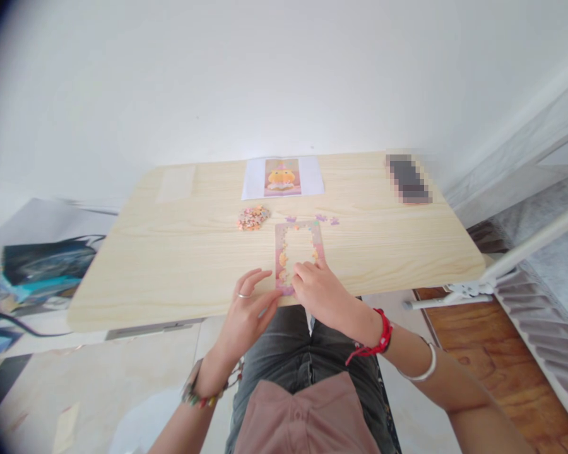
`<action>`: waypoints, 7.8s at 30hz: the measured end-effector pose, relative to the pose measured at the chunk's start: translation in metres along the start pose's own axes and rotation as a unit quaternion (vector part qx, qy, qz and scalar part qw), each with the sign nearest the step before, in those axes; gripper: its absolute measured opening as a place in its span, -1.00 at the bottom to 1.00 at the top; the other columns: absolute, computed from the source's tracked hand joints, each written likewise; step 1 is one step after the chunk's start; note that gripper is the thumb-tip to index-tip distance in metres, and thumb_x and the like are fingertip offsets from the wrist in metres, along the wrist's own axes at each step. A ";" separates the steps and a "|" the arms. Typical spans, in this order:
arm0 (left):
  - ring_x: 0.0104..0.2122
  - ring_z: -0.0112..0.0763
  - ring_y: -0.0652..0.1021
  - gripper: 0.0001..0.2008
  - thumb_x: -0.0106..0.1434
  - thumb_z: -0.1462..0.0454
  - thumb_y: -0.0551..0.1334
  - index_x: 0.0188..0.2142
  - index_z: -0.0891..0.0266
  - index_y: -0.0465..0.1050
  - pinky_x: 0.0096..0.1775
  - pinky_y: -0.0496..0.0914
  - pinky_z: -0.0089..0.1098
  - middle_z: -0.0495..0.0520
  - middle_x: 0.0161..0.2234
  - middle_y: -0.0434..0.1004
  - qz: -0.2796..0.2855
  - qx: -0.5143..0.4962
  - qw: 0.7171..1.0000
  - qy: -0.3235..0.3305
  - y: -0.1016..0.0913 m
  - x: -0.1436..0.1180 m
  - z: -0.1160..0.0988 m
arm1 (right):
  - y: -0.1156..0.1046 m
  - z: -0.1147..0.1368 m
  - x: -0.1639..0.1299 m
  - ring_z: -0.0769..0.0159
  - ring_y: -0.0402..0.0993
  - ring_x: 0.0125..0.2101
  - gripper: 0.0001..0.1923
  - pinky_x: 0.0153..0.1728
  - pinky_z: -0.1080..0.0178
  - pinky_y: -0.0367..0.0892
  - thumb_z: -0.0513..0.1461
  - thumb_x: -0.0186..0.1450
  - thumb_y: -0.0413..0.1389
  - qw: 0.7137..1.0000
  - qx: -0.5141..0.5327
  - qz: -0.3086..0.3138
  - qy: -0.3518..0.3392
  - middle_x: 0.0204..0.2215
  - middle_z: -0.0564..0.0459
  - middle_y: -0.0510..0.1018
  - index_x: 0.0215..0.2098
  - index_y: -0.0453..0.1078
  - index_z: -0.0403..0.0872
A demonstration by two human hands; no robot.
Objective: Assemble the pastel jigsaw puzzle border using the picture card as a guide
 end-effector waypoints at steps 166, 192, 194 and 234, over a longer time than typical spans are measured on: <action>-0.03 -0.16 0.28 -0.76 0.21 0.40 0.11 -0.13 0.22 0.38 -0.09 0.36 -0.11 0.20 -0.05 0.26 0.006 0.007 1.000 0.024 0.008 0.006 -0.013 | -0.009 -0.027 -0.035 0.24 0.27 -0.25 -0.93 -0.20 0.16 0.02 -0.29 0.22 0.10 0.995 0.009 -0.067 0.076 -0.35 0.00 0.42 -0.42 0.39 -0.10; -0.05 -0.17 0.30 -0.70 0.21 0.34 0.15 -0.04 0.19 0.32 -0.10 0.41 -0.12 0.20 -0.06 0.22 -0.012 0.039 0.999 0.023 0.003 0.000 0.010 | 0.001 -0.127 0.113 0.25 0.34 -0.19 -0.83 -0.22 0.26 0.15 -0.26 0.26 0.01 0.992 0.023 0.018 0.125 -0.22 -0.07 0.44 -0.36 0.44 -0.12; -0.05 -0.17 0.30 -0.70 0.21 0.34 0.14 -0.04 0.20 0.32 -0.11 0.41 -0.11 0.20 -0.06 0.22 -0.015 0.038 0.999 0.024 0.003 0.000 0.010 | 0.000 -0.127 0.115 0.22 0.32 -0.15 -0.80 -0.20 0.24 0.14 -0.27 0.27 -0.01 0.993 -0.008 0.025 0.111 -0.22 -0.10 0.44 -0.36 0.45 -0.14; -0.04 -0.17 0.31 -0.79 0.22 0.38 0.10 -0.15 0.19 0.36 -0.14 0.44 -0.11 0.19 -0.07 0.27 -0.027 0.033 0.997 0.063 0.007 0.020 -0.029 | -0.011 -0.157 0.066 0.31 0.34 -0.26 -0.85 -0.21 0.29 0.21 -0.29 0.25 0.05 0.996 0.064 -0.031 0.048 -0.24 -0.05 0.36 -0.22 0.39 -0.16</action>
Point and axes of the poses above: each hand's wrist, its own x-axis towards the middle knuckle, its own y-axis out of the palm, z = x × y, the point moved 10 cm from there along x, towards the middle knuckle
